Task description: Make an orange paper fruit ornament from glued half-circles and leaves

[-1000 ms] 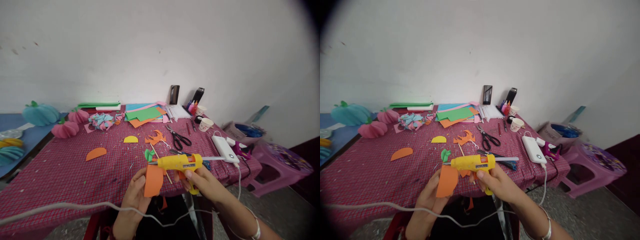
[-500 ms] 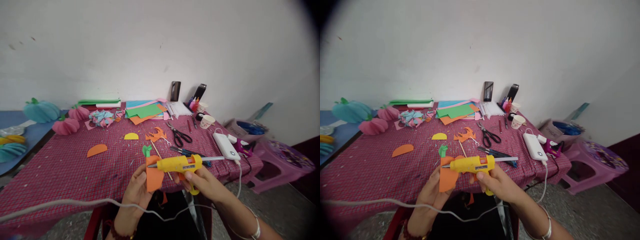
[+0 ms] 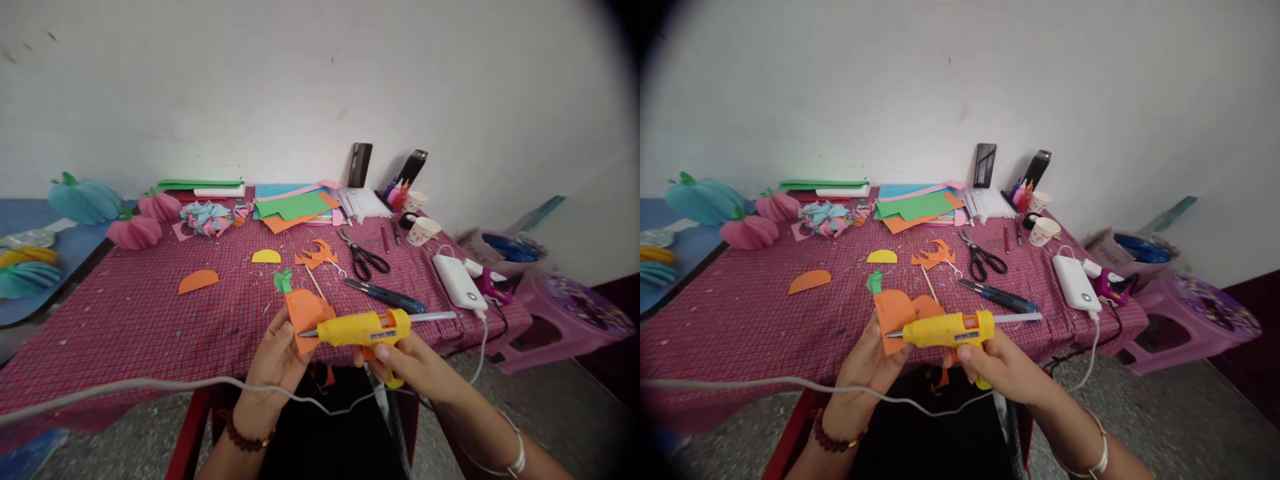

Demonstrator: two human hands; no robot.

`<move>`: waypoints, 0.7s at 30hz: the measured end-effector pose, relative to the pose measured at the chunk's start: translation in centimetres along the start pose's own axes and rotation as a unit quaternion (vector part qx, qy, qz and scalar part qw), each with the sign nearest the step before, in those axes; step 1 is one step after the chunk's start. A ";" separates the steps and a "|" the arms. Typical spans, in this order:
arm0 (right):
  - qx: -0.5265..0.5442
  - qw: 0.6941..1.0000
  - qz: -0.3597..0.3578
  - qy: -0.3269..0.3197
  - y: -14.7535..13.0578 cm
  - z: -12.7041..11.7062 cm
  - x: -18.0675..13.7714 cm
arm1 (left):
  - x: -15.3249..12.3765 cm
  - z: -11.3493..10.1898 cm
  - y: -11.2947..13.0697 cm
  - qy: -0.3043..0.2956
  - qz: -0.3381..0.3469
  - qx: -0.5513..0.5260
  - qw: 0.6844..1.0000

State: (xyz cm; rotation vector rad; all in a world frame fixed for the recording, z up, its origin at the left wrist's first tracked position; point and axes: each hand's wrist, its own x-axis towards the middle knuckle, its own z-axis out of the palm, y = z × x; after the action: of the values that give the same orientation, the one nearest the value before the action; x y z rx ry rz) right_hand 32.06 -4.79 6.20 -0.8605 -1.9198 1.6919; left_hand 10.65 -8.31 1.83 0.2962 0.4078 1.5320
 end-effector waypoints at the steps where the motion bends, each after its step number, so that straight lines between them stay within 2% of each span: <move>1: 0.000 1.000 -0.002 0.000 0.1 0.0 -0.1 | 0.0 -0.1 0.0 -0.001 0.003 0.000 1.000; 6: 0.002 1.000 -0.001 0.006 0.0 0.2 -0.3 | 0.2 -0.2 0.0 -0.011 0.010 -0.010 1.000; 13: -0.020 1.000 0.003 0.023 0.0 0.5 -0.5 | 0.2 0.4 0.5 0.033 0.006 -0.013 0.999; 21: -0.051 0.998 0.007 0.040 -0.1 0.4 -0.7 | 0.1 0.4 0.5 0.037 0.003 -0.018 0.999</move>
State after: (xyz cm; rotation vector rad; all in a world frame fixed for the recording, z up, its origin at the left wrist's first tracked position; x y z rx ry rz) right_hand 32.23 -5.57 6.29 -0.9683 -1.9642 1.5534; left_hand 10.34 -8.17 2.39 0.2138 0.4378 1.5573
